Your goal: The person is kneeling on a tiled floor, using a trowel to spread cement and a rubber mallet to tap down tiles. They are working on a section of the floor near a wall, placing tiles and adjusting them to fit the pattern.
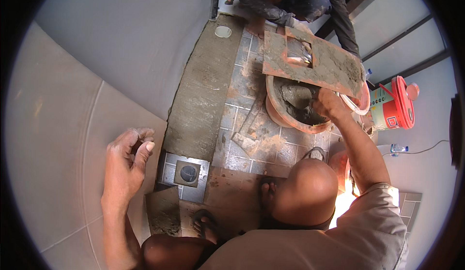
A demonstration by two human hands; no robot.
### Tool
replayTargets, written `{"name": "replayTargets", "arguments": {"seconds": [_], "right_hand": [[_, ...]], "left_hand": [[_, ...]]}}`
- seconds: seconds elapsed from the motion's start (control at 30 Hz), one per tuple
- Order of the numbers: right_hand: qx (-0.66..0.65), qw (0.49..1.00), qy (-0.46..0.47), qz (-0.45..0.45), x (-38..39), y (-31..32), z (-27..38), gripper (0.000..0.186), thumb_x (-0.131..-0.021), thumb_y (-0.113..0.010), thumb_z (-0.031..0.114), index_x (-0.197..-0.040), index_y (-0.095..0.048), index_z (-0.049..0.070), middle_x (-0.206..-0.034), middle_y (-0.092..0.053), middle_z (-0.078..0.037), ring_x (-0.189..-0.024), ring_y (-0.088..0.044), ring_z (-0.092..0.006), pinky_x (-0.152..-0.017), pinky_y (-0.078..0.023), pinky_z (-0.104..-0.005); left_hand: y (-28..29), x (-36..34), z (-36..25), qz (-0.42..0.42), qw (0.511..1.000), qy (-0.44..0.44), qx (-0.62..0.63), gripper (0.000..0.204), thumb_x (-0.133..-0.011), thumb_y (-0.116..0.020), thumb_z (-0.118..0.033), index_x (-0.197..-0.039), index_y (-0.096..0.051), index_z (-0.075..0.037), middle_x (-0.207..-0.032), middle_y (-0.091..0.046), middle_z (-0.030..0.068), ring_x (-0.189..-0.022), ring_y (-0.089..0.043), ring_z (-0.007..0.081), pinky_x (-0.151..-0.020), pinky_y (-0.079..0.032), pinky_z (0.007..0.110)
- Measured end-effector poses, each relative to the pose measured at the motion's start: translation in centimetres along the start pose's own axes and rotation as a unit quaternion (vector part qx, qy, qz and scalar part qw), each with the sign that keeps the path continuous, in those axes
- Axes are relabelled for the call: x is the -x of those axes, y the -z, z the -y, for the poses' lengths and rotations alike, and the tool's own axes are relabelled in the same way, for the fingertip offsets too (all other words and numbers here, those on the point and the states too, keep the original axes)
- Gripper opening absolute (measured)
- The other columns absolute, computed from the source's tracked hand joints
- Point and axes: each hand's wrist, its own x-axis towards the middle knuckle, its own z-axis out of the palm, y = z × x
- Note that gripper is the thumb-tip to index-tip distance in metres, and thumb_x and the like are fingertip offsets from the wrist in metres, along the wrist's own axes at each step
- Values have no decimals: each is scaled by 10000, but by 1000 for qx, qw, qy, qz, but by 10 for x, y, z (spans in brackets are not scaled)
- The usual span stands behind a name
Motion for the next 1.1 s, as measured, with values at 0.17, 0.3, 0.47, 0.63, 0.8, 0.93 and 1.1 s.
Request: {"name": "replayTargets", "arguments": {"seconds": [0.17,0.3,0.47,0.63,0.8,0.93,1.1], "right_hand": [[-39,995,-79,43,-1,5,7,305,-899,-658,224,-1016,-776,-32,-1033,-748,-314,-995,-745,-452,-881,-594,-514],[-2,993,-117,35,17,14,-3,267,-901,-660,197,-1034,-774,-5,-1041,-753,-297,-985,-748,-460,-878,-594,-527],[-33,980,-173,-94,61,56,-11,240,-916,-688,153,-1102,-788,38,-1085,-766,-260,-1008,-757,-424,-956,-590,-507],[-128,932,-238,-240,159,149,-10,231,-992,-691,164,-864,-677,-28,-684,-620,-221,-645,-628,-299,-690,-508,-465],[-137,876,-360,-291,274,171,-74,235,-982,-691,220,-1064,-761,11,-973,-756,-265,-946,-758,-400,-845,-567,-490],[-66,876,-460,-129,318,109,-97,204,-932,-658,152,-1049,-778,34,-1000,-743,-299,-981,-762,-429,-891,-588,-494],[62,883,-457,83,402,-60,-191,368,-980,-653,342,-1275,-738,140,-1375,-682,-116,-1352,-536,-396,-1082,-479,-561]], "left_hand": [[23,4,-14,-18,980,52,193,140,-1050,-691,-133,-1060,-703,6,-996,-729,89,-864,-698,155,-758,-539,307],[23,3,-6,17,971,58,230,150,-1062,-669,-131,-967,-665,-16,-956,-722,71,-829,-686,141,-765,-517,297],[22,-6,4,58,960,50,268,242,-1100,-612,-219,-940,-643,-40,-933,-709,66,-797,-671,144,-753,-505,302],[27,-9,12,55,958,78,269,410,-1119,-583,-372,-864,-642,-57,-693,-638,52,-618,-592,154,-667,-479,314],[17,-12,19,65,958,69,271,335,-1126,-572,-337,-1048,-696,-35,-628,-586,31,-556,-530,127,-666,-480,284],[11,-12,0,38,971,55,227,382,-1116,-577,-219,-1452,-612,-41,-785,-666,16,-706,-612,105,-727,-512,279],[-9,-22,4,91,970,68,213,498,-1071,-620,-84,-1563,-543,-51,-1117,-715,49,-955,-683,129,-819,-549,298]]}}
